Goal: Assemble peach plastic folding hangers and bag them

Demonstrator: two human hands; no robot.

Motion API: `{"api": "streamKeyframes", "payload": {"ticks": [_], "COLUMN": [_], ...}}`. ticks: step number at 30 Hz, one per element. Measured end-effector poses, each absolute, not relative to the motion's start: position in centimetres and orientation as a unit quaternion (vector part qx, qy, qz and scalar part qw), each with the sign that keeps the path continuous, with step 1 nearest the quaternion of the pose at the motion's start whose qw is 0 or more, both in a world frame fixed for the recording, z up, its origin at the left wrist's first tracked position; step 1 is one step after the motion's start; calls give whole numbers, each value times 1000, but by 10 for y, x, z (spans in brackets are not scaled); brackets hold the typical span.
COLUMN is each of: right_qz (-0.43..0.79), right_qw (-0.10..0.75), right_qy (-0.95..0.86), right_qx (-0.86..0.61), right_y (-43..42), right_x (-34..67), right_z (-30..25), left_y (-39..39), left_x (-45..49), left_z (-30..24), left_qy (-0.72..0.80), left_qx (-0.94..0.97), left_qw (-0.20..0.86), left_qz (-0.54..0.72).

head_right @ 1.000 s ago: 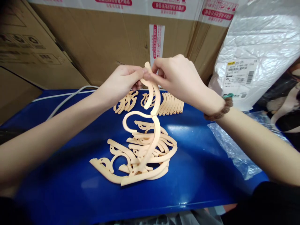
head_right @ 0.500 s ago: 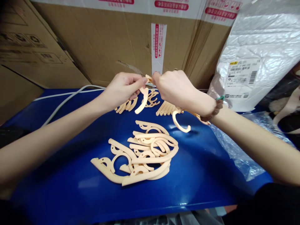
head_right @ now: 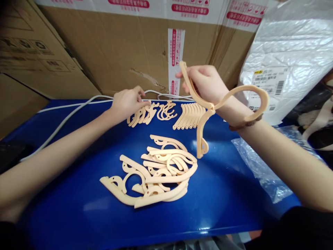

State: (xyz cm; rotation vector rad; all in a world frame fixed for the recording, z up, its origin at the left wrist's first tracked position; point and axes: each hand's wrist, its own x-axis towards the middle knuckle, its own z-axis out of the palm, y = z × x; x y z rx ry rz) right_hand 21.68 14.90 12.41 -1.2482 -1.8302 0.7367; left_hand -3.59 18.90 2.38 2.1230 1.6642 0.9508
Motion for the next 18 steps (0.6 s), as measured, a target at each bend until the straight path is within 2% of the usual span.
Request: {"api": "streamKeyframes", "payload": {"ticks": [2, 3, 6, 8, 10, 14, 18], "right_qz": [316, 309, 298, 308, 288, 191, -42], "right_qw": [479, 521, 610, 619, 588, 446, 268], "right_qy": [-651, -628, -593, -595, -626, -734, -827], "right_qx": [-498, -489, -434, -410, -424, -474, -493], "right_y": [149, 150, 155, 157, 155, 141, 129], "right_x": [218, 219, 227, 233, 238, 243, 236], "right_z": [129, 130, 128, 124, 121, 116, 108], "left_y": [178, 170, 146, 135, 130, 133, 135], "left_x": [-26, -19, 2, 11, 13, 7, 10], "left_z": [30, 36, 54, 64, 72, 79, 79], "left_qy": [542, 514, 407, 363, 341, 334, 334], "left_qx": [749, 759, 709, 652, 607, 585, 591], "left_qw": [138, 180, 473, 569, 597, 595, 619], "left_qz": [356, 356, 329, 346, 399, 439, 394]}}
